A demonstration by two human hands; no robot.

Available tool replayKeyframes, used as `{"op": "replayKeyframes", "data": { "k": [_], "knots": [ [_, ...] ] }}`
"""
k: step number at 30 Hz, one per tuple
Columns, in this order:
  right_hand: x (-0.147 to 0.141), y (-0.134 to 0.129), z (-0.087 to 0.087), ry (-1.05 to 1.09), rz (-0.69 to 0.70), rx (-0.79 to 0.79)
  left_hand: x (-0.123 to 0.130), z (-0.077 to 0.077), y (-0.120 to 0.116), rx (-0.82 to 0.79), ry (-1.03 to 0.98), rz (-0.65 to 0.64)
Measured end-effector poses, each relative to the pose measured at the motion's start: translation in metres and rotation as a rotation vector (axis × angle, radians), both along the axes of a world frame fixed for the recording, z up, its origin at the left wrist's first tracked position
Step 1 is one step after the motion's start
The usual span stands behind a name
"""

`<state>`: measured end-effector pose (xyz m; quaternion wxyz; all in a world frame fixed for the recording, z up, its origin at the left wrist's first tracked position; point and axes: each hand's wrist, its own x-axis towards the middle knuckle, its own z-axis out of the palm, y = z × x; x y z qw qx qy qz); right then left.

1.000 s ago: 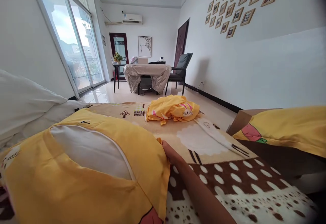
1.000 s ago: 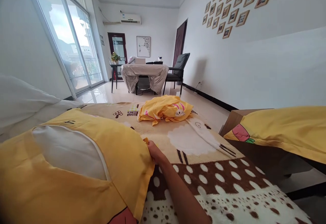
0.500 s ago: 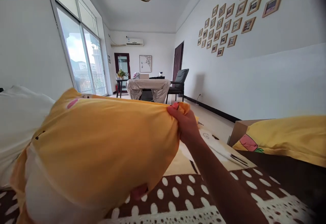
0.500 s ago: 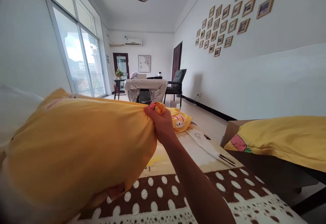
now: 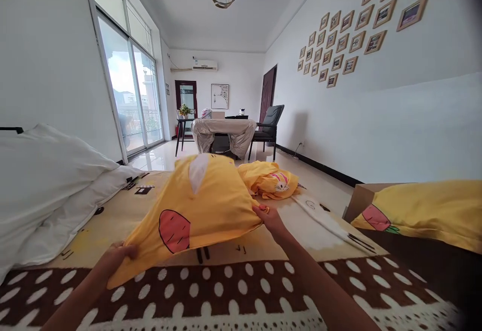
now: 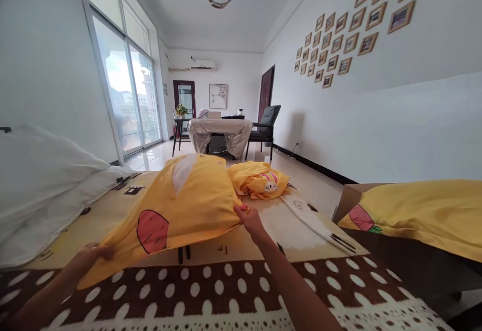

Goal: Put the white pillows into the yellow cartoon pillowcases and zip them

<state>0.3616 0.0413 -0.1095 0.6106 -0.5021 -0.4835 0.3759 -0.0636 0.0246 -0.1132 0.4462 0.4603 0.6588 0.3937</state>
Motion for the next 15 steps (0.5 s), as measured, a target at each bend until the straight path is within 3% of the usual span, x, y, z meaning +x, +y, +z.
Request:
{"op": "replayKeyframes", "data": {
  "k": [3,6,11,15],
  "knots": [
    [-0.002,-0.006,-0.023,-0.050,-0.033,-0.066,0.002,-0.023,-0.011,-0.056,0.010,-0.012],
    [0.011,-0.022,-0.039,-0.077,-0.017,-0.136,0.003,-0.034,-0.022,-0.144,-0.119,-0.041],
    [0.052,-0.042,-0.052,-0.177,0.082,-0.356,-0.013,-0.027,-0.033,-0.283,-0.336,-0.154],
    [0.052,-0.032,-0.045,-0.198,0.141,-0.560,0.000,-0.023,-0.024,-0.298,-0.393,-0.080]
  ]
}}
